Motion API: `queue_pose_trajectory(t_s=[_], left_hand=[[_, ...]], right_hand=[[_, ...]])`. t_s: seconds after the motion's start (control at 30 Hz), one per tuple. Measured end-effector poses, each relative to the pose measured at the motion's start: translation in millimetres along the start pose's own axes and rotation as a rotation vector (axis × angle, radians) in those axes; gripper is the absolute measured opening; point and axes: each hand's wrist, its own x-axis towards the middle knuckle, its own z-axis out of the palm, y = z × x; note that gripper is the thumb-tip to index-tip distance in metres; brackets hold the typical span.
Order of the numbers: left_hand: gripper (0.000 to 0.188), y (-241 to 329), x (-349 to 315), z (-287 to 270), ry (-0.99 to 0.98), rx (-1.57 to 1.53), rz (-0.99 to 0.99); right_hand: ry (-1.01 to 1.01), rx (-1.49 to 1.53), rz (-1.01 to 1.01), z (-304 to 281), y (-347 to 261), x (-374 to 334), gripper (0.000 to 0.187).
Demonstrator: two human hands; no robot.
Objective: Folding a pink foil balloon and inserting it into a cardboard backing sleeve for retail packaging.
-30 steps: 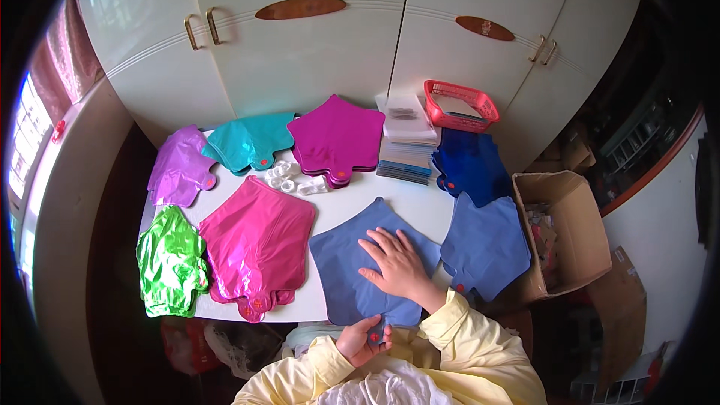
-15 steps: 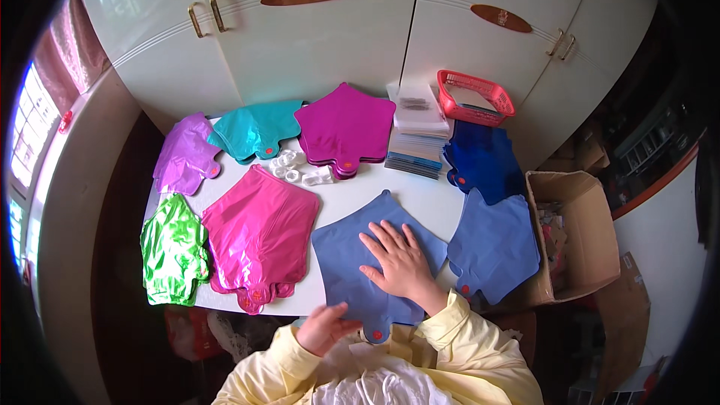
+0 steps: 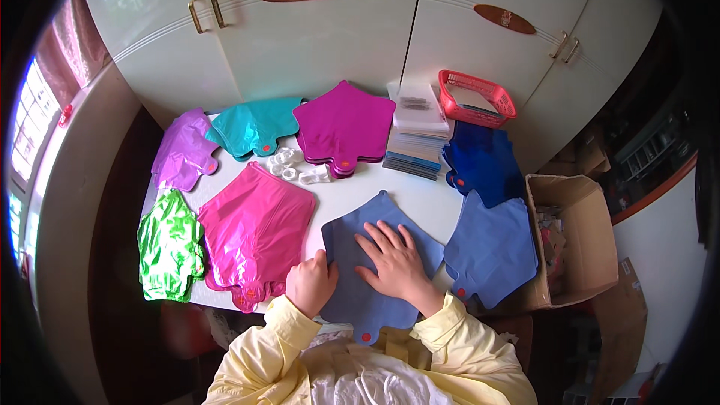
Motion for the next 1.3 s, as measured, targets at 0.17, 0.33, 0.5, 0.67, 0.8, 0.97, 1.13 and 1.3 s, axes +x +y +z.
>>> queue_pose_trajectory(t_s=[0.17,0.33,0.5,0.67,0.8,0.97,1.13,1.3], left_hand=[[0.027,-3,1,2,-0.013,-0.012,0.019],[0.026,-4,1,2,-0.011,-0.022,0.03],[0.024,0,0,-3,-0.011,-0.023,0.051],[0.016,10,-1,-13,-0.043,-0.1,0.144],[0.009,18,-3,-13,-0.014,-0.159,0.263],[0.012,28,-4,-15,-0.004,-0.168,0.332],[0.007,27,2,-9,0.022,-0.32,0.438],[0.009,26,0,3,-0.06,-0.323,0.433]], right_hand=[[0.031,0.027,0.003,4,6,8,0.047],[0.034,0.045,0.014,6,6,15,0.044],[0.083,-0.034,-0.021,9,7,16,0.049],[-0.006,0.018,0.058,3,5,21,0.054],[-0.059,0.003,0.075,1,6,22,0.054],[-0.02,0.016,0.06,5,9,22,0.052],[0.007,0.064,0.039,5,10,22,0.048],[0.016,0.072,-0.005,12,17,20,0.036]])
